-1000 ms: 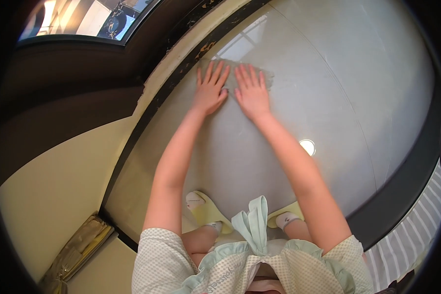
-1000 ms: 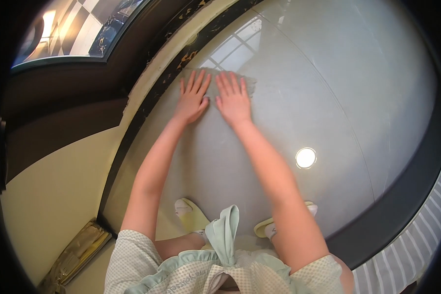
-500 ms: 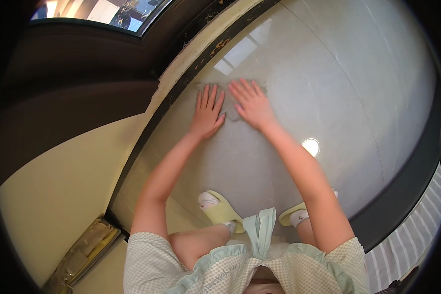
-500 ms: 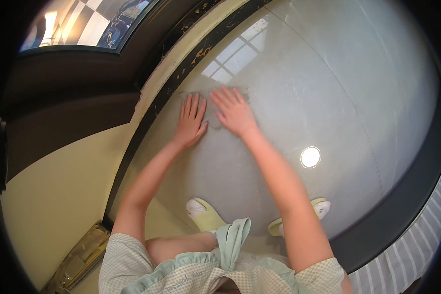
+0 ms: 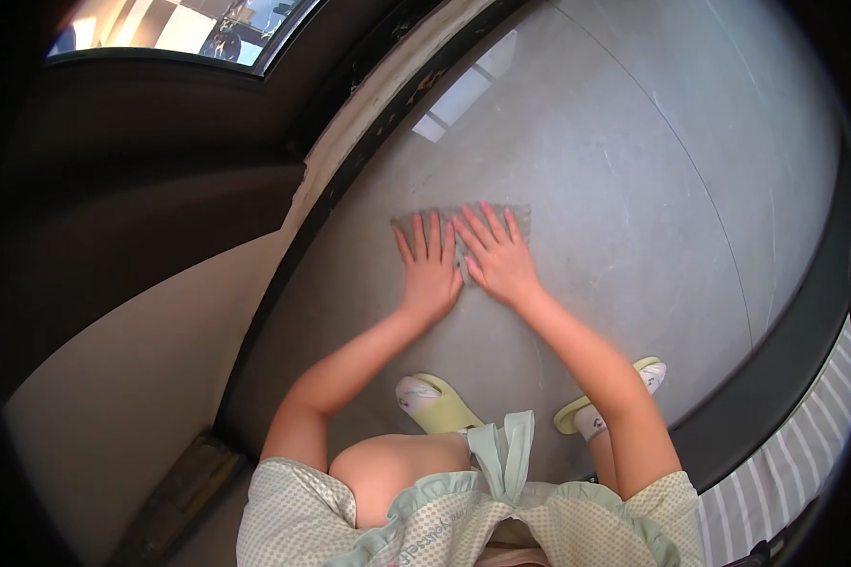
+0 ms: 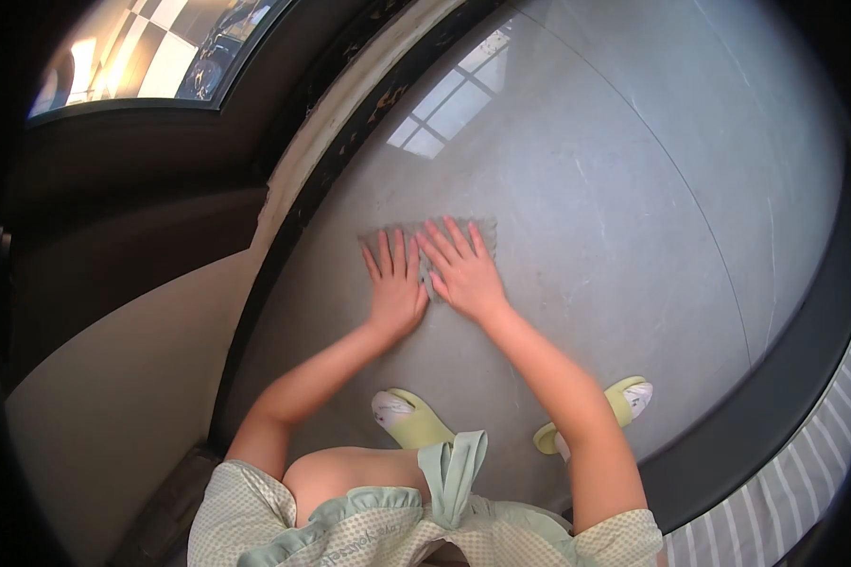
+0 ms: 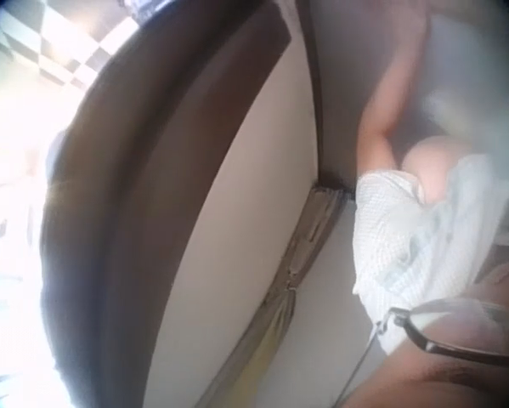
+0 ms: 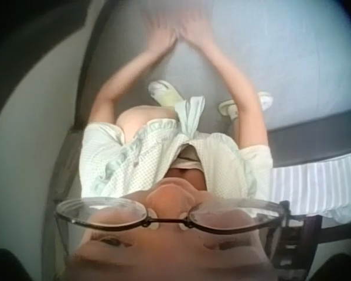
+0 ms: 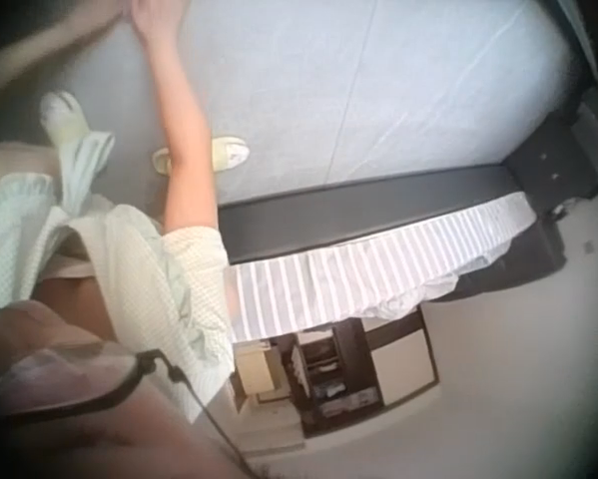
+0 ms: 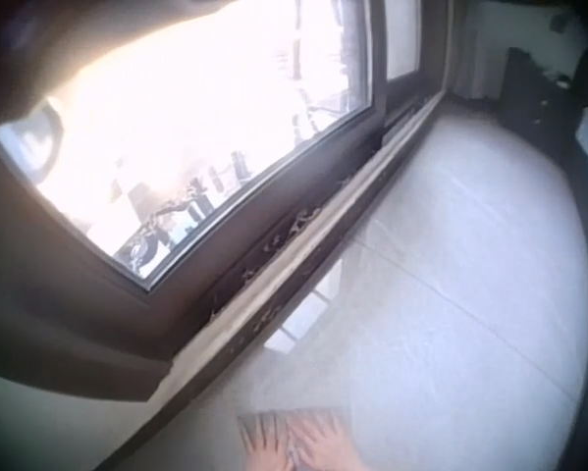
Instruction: The person wipes a tiled floor with a cloth.
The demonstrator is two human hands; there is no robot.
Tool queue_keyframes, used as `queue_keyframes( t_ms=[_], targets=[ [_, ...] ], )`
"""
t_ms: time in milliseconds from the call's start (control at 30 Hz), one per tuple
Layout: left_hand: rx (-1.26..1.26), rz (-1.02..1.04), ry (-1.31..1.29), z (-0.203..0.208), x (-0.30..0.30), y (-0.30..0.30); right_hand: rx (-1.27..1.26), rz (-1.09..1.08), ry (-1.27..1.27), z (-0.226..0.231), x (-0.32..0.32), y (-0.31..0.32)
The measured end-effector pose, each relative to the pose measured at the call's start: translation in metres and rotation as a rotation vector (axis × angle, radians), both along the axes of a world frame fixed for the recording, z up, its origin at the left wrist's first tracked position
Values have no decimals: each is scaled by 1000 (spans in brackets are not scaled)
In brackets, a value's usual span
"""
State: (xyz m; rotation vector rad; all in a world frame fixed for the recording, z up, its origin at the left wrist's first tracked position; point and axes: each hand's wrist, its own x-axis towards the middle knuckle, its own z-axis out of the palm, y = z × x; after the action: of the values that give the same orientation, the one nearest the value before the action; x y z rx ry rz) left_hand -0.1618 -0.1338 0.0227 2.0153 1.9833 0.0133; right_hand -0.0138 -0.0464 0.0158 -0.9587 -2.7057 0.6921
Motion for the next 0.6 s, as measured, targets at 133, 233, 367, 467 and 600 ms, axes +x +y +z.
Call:
queue_keyframes(
  t_ms=[133,233,367,467,600],
  targets=[
    [3,71,-68,-7,14,-19,-42,1,-59,-1,5,-21],
    [22,56,-63,-10,13,-19,-38,-14,-46,-3,7,-21],
    [38,67,-86,-11,16,-17,-27,-17,-60,-3,8,-21],
    [35,80,-74,-13,17,-18,-11,-23,-73,-5,8,-22],
    [24,80,-125,-13,17,-17,-21,-54,-68,-8,8,-30]
  ],
)
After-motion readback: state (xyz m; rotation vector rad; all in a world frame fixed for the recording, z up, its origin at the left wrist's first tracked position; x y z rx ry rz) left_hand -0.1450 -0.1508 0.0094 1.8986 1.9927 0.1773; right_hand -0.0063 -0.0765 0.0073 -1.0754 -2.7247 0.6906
